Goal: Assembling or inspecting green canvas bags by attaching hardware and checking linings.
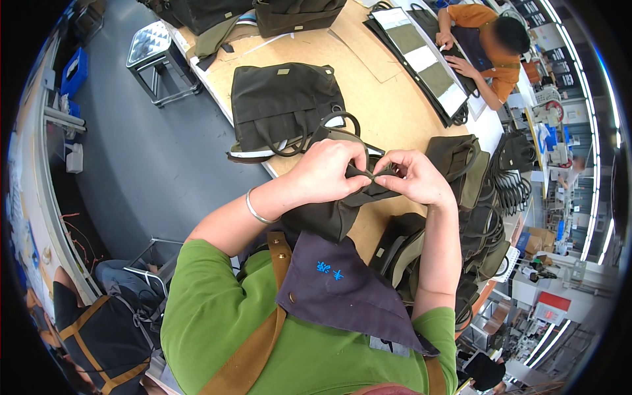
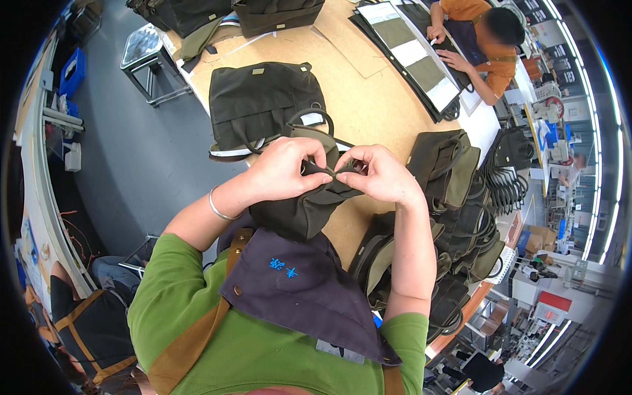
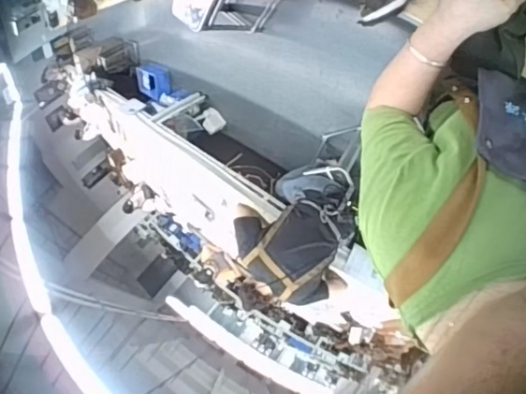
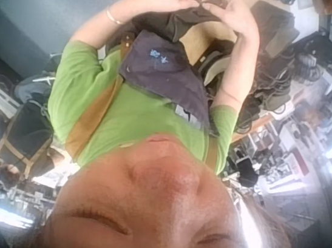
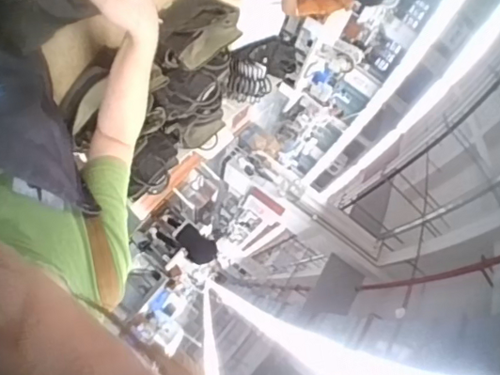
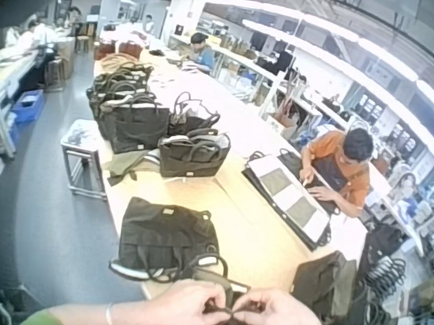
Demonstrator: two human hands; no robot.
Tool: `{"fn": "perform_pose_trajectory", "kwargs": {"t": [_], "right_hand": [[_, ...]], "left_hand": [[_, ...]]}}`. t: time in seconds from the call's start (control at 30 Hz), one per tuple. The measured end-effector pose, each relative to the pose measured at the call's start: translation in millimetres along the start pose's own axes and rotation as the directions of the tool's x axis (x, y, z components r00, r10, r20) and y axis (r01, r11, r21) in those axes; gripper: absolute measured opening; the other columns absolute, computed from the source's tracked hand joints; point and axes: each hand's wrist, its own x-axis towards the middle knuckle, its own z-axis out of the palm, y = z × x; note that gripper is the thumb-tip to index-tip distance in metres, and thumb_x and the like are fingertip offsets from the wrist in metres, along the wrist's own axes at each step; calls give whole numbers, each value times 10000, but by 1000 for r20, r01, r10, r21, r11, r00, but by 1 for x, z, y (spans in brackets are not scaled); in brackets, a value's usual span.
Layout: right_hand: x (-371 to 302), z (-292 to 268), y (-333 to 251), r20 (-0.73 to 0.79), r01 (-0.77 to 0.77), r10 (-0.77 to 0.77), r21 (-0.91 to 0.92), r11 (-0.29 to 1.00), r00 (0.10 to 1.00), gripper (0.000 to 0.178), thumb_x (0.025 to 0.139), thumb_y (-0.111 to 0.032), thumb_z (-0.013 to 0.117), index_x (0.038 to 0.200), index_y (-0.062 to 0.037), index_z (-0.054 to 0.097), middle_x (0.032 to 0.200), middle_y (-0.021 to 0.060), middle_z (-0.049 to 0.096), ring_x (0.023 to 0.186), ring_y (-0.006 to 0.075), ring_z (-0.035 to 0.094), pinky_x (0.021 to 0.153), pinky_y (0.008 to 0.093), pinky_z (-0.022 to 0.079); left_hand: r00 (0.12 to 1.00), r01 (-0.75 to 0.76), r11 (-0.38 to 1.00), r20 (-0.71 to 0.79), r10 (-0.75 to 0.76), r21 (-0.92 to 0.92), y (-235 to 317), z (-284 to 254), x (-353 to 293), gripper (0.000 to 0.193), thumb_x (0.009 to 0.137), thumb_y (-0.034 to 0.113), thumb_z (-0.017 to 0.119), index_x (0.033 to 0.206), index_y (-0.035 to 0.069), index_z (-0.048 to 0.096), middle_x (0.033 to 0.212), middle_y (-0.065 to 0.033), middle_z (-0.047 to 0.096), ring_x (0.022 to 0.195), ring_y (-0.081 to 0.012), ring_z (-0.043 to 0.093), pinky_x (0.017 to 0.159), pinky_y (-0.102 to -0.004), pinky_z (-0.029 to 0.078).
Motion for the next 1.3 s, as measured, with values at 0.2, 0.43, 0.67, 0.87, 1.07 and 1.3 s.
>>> {"fn": "perform_pose_trajectory", "kwargs": {"t": [0.2,0.43,0.67,0.87,1.07,1.3], "right_hand": [[1,-1,-1,0,-12,12,-34,999,1000,101,817,-58,714,918,-50,703,621,-82,510,570,22,426,502,219,328],[3,-1,-1,12,-20,21,-54,998,1000,115,810,-78,721,923,-60,706,607,-76,509,560,25,424,500,226,333],[1,-1,-9,29,-22,25,-97,995,999,111,807,-78,725,914,-63,704,607,-76,516,554,21,423,493,223,330],[2,-2,-8,32,-15,18,-82,996,999,110,806,-85,722,911,-63,703,592,-75,499,544,24,414,488,226,323],[7,-1,4,9,-14,15,-96,995,1000,131,801,-119,728,914,-56,707,573,-63,483,531,36,411,483,243,322],[7,0,-13,20,-42,47,-181,983,999,136,800,-116,730,921,-57,711,564,-60,485,520,38,401,478,248,323]], "left_hand": [[980,-194,981,-42,193,-8,-11,5,-2,217,756,136,765,933,77,655,859,-83,647,755,-273,638,683,-389,494],[984,-176,984,-6,176,-21,-9,2,-3,194,764,134,758,936,106,672,832,-67,617,718,-269,615,642,-375,480],[982,-190,982,1,190,-6,-11,3,-3,191,764,127,757,932,99,672,822,-65,604,715,-264,613,633,-373,477],[977,-206,978,-45,207,38,-11,-1,-3,245,745,129,784,929,86,628,919,-76,558,789,-270,607,656,-376,479],[987,-160,984,8,160,82,-3,-8,-4,249,748,146,774,855,72,561,920,-98,527,769,-304,617,663,-402,502],[950,-307,947,81,300,92,-9,-5,-1,205,779,101,741,859,61,556,899,-84,581,733,-316,606,634,-407,480]]}}
